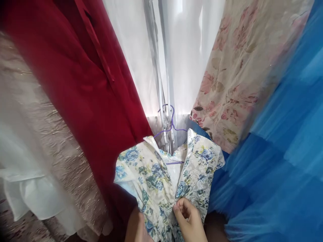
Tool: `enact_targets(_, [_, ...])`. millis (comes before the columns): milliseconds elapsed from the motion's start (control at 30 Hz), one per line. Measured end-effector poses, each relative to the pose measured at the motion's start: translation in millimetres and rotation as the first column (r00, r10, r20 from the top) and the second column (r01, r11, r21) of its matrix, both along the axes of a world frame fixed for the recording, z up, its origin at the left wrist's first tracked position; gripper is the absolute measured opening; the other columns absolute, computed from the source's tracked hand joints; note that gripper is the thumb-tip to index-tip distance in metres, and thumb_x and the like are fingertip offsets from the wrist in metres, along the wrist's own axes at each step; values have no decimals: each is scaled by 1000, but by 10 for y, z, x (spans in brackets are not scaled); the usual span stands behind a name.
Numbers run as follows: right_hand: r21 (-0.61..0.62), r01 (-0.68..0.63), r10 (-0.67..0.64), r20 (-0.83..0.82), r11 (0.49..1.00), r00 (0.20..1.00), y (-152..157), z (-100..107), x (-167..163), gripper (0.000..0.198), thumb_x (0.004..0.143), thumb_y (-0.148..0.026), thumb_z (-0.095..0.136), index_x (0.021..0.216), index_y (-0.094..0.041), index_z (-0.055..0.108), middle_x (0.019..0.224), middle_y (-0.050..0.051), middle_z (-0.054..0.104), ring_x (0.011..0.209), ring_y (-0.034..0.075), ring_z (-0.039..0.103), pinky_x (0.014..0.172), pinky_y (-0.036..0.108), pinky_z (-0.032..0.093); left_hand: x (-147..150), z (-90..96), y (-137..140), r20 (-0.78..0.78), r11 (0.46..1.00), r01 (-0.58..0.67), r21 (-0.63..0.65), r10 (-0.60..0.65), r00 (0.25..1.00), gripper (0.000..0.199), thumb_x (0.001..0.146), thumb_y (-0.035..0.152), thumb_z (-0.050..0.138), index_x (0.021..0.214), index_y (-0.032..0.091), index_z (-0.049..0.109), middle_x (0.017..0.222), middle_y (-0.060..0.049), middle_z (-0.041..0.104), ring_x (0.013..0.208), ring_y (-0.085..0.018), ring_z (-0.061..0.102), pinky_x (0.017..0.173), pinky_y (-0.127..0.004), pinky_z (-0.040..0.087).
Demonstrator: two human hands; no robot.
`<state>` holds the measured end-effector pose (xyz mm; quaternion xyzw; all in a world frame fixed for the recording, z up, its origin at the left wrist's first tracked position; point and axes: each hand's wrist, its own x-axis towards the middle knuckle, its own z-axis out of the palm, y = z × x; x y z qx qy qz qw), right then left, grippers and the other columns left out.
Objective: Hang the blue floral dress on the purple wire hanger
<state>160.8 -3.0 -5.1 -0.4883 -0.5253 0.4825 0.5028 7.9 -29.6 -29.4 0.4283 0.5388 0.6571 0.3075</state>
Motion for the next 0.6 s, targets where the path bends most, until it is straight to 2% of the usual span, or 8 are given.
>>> enact_targets(100, [-22, -16, 15, -51, 1000, 999, -27, -13, 109, 42, 86, -57, 61, 70, -20, 48, 65, -4, 35, 62, 14, 36, 59, 26, 32, 1, -50, 142, 16, 985, -151, 87, 150, 989, 50, 80, 54, 70, 122, 28, 62, 131, -12, 61, 129, -37, 52, 105, -54, 46])
enact_targets(167, [-39, -27, 24, -66, 999, 998, -70, 6, 179, 43, 84, -56, 65, 68, -20, 49, 62, -5, 35, 60, 13, 34, 57, 26, 29, 62, -60, 203, -18, 937, -277, 212, 287, 958, 47, 81, 39, 71, 124, 28, 55, 134, -12, 54, 130, -33, 51, 107, -51, 43])
enact_targets(200, [-48, -36, 33, -73, 998, 997, -96, 15, 196, 42, 83, -55, 66, 67, -19, 49, 61, -5, 37, 59, 13, 34, 56, 26, 28, 116, -66, 213, -64, 911, -297, 285, 328, 943, 42, 82, 33, 71, 120, 28, 55, 130, -11, 55, 126, -31, 53, 106, -48, 43])
enact_targets(267, [-57, -51, 45, -99, 997, 994, -146, 21, 182, 42, 82, -54, 68, 67, -18, 52, 59, -4, 42, 57, 13, 37, 55, 25, 29, 267, -88, 195, -211, 914, -171, 369, 262, 942, 26, 83, 28, 67, 107, 26, 61, 115, -10, 60, 114, -29, 59, 99, -44, 48])
enact_targets(367, [-74, -42, 29, -171, 996, 985, -200, 1, 86, 41, 80, -55, 69, 67, -18, 54, 53, -4, 46, 51, 12, 40, 53, 24, 30, 506, -116, 134, -344, 959, 138, 249, -45, 938, 21, 88, 26, 57, 108, 25, 63, 104, -9, 66, 98, -26, 64, 86, -37, 52])
enact_targets(433, [-87, -20, 1, -214, 996, 977, -208, 12, 47, 41, 79, -53, 70, 67, -18, 54, 48, -6, 44, 45, 10, 38, 50, 23, 28, 600, -102, 127, -349, 960, 212, 183, -138, 927, 14, 91, 24, 53, 102, 24, 61, 98, -7, 66, 90, -22, 65, 80, -32, 52])
enact_targets(500, [-99, 18, -40, -231, 995, 972, -176, 90, 72, 38, 78, -48, 72, 64, -18, 54, 46, -6, 45, 43, 9, 36, 48, 23, 26, 622, -57, 157, -383, 953, 246, 176, -164, 909, 10, 92, 19, 49, 86, 22, 56, 85, -4, 61, 80, -18, 62, 73, -27, 49])
enact_targets(600, [-108, 90, -118, -284, 990, 952, -35, 378, 190, 35, 79, -41, 72, 60, -17, 56, 43, -5, 45, 42, 7, 29, 46, 23, 19, 557, 11, 212, -505, 933, 328, 150, -213, 837, 18, 91, 10, 46, 76, 20, 48, 77, -2, 53, 74, -15, 57, 70, -24, 46])
